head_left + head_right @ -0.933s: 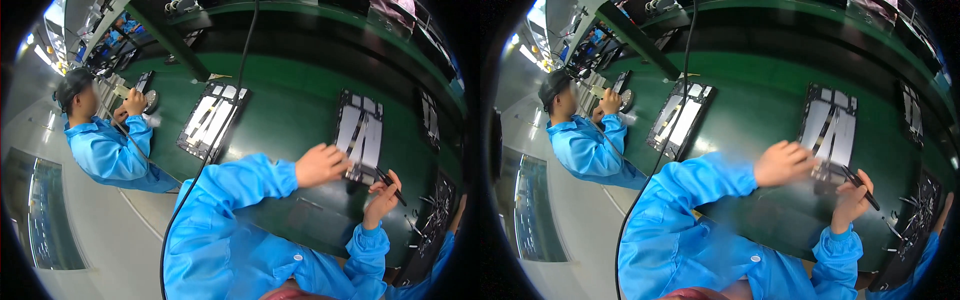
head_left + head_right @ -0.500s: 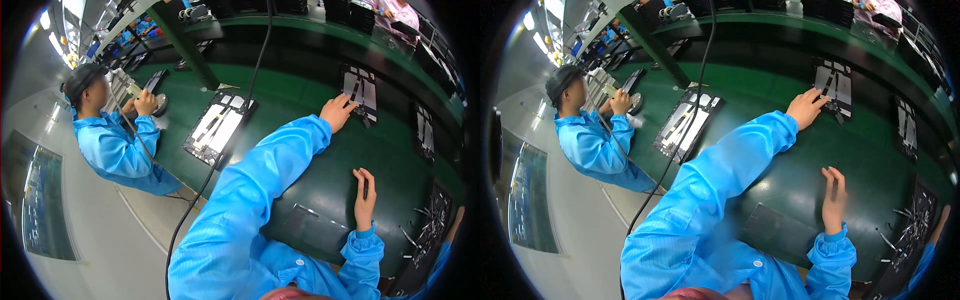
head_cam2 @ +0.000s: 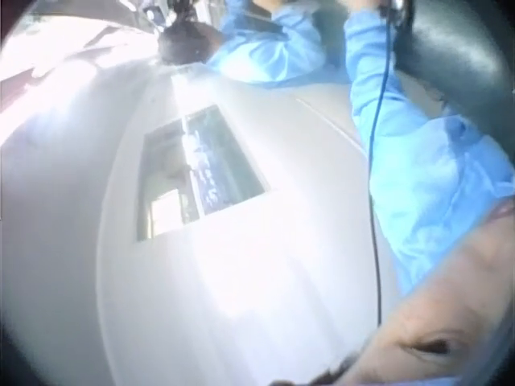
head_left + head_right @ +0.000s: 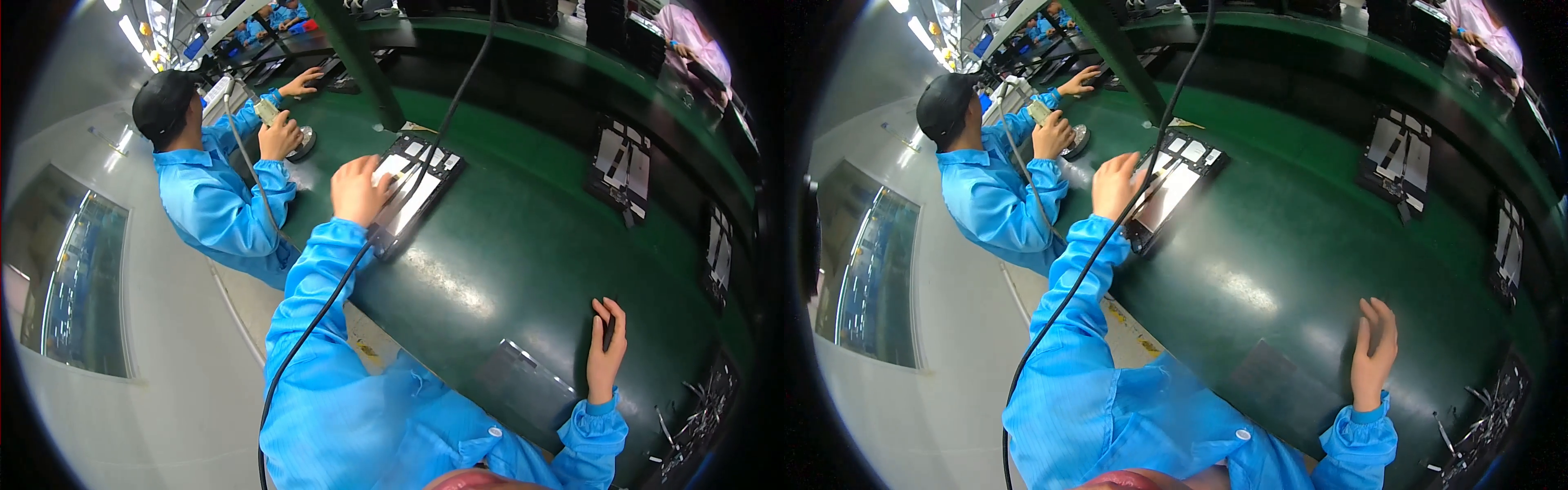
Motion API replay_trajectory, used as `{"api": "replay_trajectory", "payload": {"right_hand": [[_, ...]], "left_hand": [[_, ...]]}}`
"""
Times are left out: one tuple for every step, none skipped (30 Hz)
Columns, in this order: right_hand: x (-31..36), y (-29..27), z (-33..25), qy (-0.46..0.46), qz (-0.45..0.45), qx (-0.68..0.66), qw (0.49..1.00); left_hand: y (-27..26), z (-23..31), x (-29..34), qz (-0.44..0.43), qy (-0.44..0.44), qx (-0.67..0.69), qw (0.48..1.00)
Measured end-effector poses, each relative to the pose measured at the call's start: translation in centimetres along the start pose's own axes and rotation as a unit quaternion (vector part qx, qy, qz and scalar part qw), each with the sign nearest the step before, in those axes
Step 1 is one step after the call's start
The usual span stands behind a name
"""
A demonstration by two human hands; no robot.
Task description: The person assembles tablet screens by connecting internal components and flex cables to a chassis, using tweezers and a pry tool.
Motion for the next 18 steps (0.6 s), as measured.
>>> {"api": "replay_trajectory", "payload": {"right_hand": [[0.0,-0.2,-0.1,-0.009,-0.001,0.011,1.0],[0.0,-0.4,-0.3,-0.006,0.004,0.012,1.0],[-0.1,-0.3,-0.6,-0.002,-0.006,0.021,1.0],[-0.1,-0.2,-0.7,0.001,-0.017,0.03,0.999],[0.0,-0.2,-0.7,0.0,-0.019,0.029,0.999],[0.1,-0.3,-0.5,0.002,-0.012,0.016,1.0],[0.3,-0.3,-0.4,0.003,-0.006,0.002,1.0],[0.4,-0.7,-0.7,0.0,-0.007,0.005,1.0],[0.6,-0.9,-0.8,0.004,-0.002,0.007,1.0],[0.8,-1.1,-0.9,0.008,0.004,0.008,1.0],[1.0,-1.1,-0.9,0.008,0.005,0.01,1.0],[1.0,-1.1,-0.9,0.005,0.005,0.006,1.0],[1.1,-1.0,-0.9,0.003,0.005,0.002,1.0],[1.1,-1.1,-1.0,0.006,0.01,0.006,1.0],[1.2,-1.2,-1.1,0.003,0.01,0.014,1.0],[1.2,-1.3,-1.1,0.001,0.011,0.023,1.0],[1.2,-1.4,-1.0,-0.007,0.008,0.033,0.999],[1.3,-1.4,-1.0,-0.005,0.012,0.033,0.999]], "left_hand": [[0.9,-1.5,1.2,-0.076,-0.08,-0.04,0.993],[1.2,-2.2,1.9,-0.179,-0.139,-0.053,0.973],[1.3,-2.5,2.7,-0.16,-0.134,-0.04,0.977],[1.4,-2.7,3.2,-0.141,-0.13,-0.028,0.981],[1.2,-2.7,3.3,-0.14,-0.131,-0.029,0.981],[1.1,-2.8,3.0,-0.159,-0.139,0.064,0.975],[1.1,-2.8,2.8,-0.176,-0.145,0.157,0.961],[2.0,-2.5,2.5,-0.203,-0.169,0.228,0.937],[2.2,-1.8,2.3,-0.218,-0.176,0.268,0.922],[2.2,-1.1,2.3,-0.233,-0.182,0.309,0.904],[1.5,0.0,2.0,-0.218,-0.152,0.317,0.91],[1.7,0.3,2.3,-0.219,-0.151,0.319,0.91],[2.1,0.7,2.6,-0.237,-0.154,0.369,0.885],[2.0,1.6,2.5,-0.257,-0.155,0.419,0.857],[1.7,2.7,2.7,-0.264,-0.145,0.405,0.863],[1.5,3.8,2.7,-0.285,-0.138,0.405,0.858],[0.8,4.8,2.6,-0.305,-0.118,0.414,0.85],[0.6,5.7,2.7,-0.324,-0.096,0.423,0.841]]}}
Point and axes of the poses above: each hand's wrist, its own x-axis away from the middle knuckle, its own y-axis out of the palm, z = x × y, the point moved 1 cm from there along -x, towards the middle knuckle, and after that the axes turned 3 degrees about -y, right-handed, at the moved point
